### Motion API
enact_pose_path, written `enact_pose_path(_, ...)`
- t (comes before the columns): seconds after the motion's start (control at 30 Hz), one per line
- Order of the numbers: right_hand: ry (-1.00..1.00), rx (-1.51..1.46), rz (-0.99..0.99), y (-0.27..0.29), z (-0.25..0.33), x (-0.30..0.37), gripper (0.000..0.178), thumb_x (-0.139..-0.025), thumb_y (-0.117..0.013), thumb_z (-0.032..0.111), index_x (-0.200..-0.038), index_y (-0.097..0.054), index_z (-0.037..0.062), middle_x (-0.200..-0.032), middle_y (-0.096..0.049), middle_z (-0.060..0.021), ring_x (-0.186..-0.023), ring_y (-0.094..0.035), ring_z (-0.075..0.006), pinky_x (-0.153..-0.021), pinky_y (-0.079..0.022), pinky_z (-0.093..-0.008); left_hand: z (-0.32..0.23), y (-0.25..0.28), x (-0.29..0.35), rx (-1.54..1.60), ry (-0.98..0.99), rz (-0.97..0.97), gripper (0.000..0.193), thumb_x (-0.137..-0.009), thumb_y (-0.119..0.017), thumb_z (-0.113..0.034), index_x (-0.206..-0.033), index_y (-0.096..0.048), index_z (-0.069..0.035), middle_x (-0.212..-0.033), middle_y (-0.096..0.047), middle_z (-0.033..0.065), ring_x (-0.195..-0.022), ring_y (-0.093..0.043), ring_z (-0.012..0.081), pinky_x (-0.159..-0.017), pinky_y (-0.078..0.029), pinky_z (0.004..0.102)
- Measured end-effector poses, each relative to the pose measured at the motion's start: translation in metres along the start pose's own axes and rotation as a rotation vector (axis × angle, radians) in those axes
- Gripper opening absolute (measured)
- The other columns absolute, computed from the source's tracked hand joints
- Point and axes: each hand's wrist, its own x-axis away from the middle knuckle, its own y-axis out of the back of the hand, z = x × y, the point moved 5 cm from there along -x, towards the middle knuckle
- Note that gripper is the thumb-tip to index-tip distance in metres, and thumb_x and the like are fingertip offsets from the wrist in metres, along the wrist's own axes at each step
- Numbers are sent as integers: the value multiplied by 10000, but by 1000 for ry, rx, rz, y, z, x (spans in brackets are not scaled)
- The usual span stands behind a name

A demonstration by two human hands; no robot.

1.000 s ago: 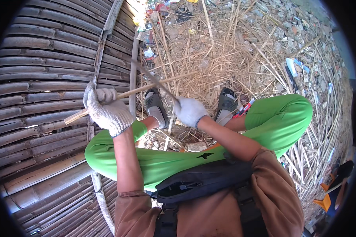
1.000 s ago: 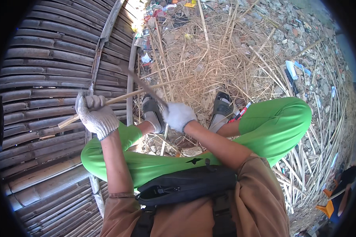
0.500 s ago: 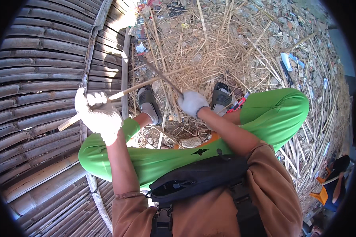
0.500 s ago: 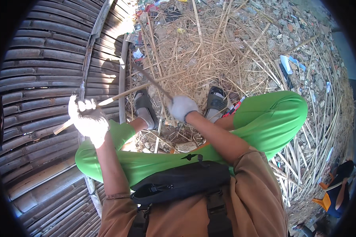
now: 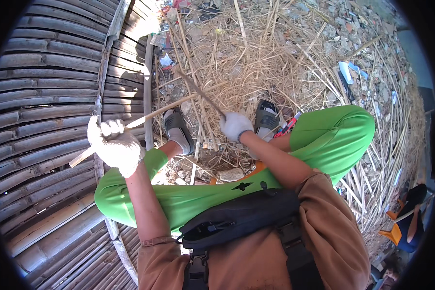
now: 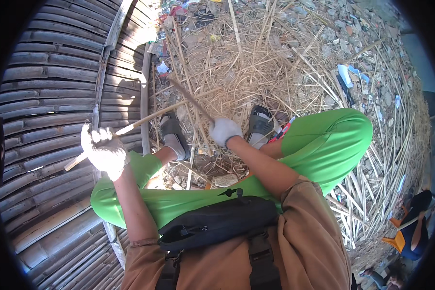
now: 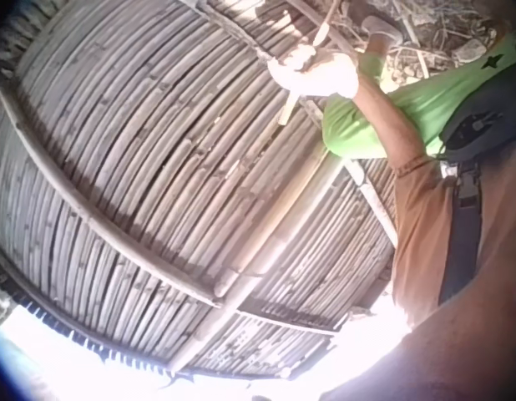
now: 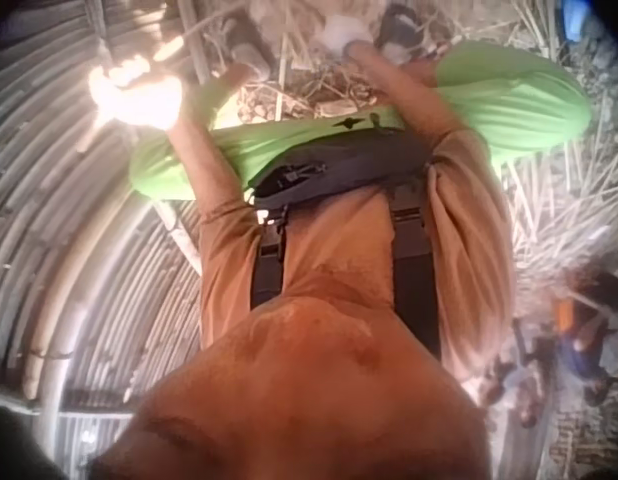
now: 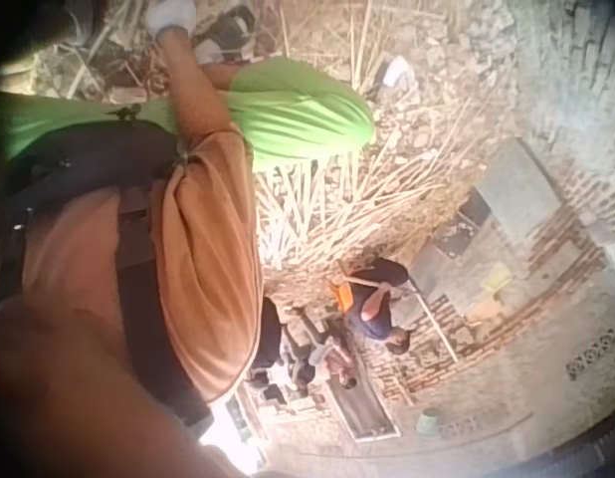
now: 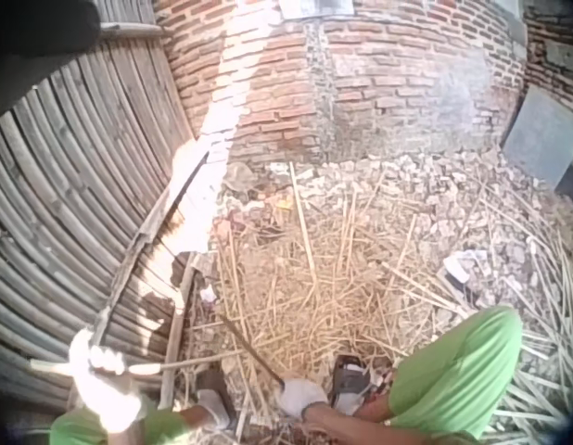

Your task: The person shaves thin layers off a long bamboo stick using a large blade and then uses a small utility knife to refine the surface of the stick.

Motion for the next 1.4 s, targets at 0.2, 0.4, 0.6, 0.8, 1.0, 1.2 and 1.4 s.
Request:
enact_pose_path(0.2,-103,9,26,-1,-21,-15,533,-993,-496,422,-1055,-780,-25,-963,-759,-279,-943,-758,-433,-888,-597,-510,4,8,-3,12,-23,90,295,-1056,-540,-205,-1223,-626,23,-718,-352,-31,-637,-344,101,-589,-327,276)
enact_pose_path(0.4,168,-67,-5,1,59,28,462,-996,-503,406,-1017,-757,21,-1013,-746,-281,-952,-736,-450,-877,-581,-550,2,7,-5,42,-14,134,291,-1064,-535,-214,-1202,-615,30,-707,-358,-25,-622,-345,112,-590,-347,283)
enact_pose_path(0.6,163,585,201,-32,-105,-50,397,-976,-556,287,-1232,-748,52,-1118,-764,-230,-1013,-751,-404,-893,-613,-465,23,3,-6,41,7,149,312,-1067,-517,-227,-1214,-614,30,-700,-313,-38,-606,-294,101,-596,-319,279)
enact_pose_path(0.8,-14,-185,31,-30,16,5,403,-969,-548,310,-1079,-763,-13,-1022,-733,-320,-959,-747,-431,-848,-593,-511,6,6,-8,-26,19,-36,304,-1061,-554,-232,-1240,-636,0,-692,-335,-36,-626,-324,115,-602,-327,284)
enact_pose_path(1.0,38,-116,-35,-19,-12,-15,513,-988,-526,392,-1039,-709,-84,-932,-719,-335,-915,-721,-492,-851,-569,-536,1,18,-17,25,174,331,401,-1049,-572,-274,-1368,-579,-31,-856,-606,21,-806,-524,160,-867,-463,393)
enact_pose_path(1.2,-172,-59,149,-26,-87,-55,657,-1007,-487,502,-1192,-727,-80,-1160,-718,-337,-1137,-710,-442,-980,-571,-480,2,10,-7,452,505,506,575,-1075,-494,-464,-1473,-508,-50,-1353,-630,173,-1368,-521,362,-1230,-328,564)
enact_pose_path(1.4,-265,-133,71,-22,-77,-44,580,-1000,-488,458,-1204,-739,-23,-1114,-755,-272,-1100,-727,-419,-968,-578,-470,7,5,-27,110,256,599,413,-1099,-522,-452,-1144,-633,-56,-1252,-605,153,-1211,-553,337,-1131,-446,543)
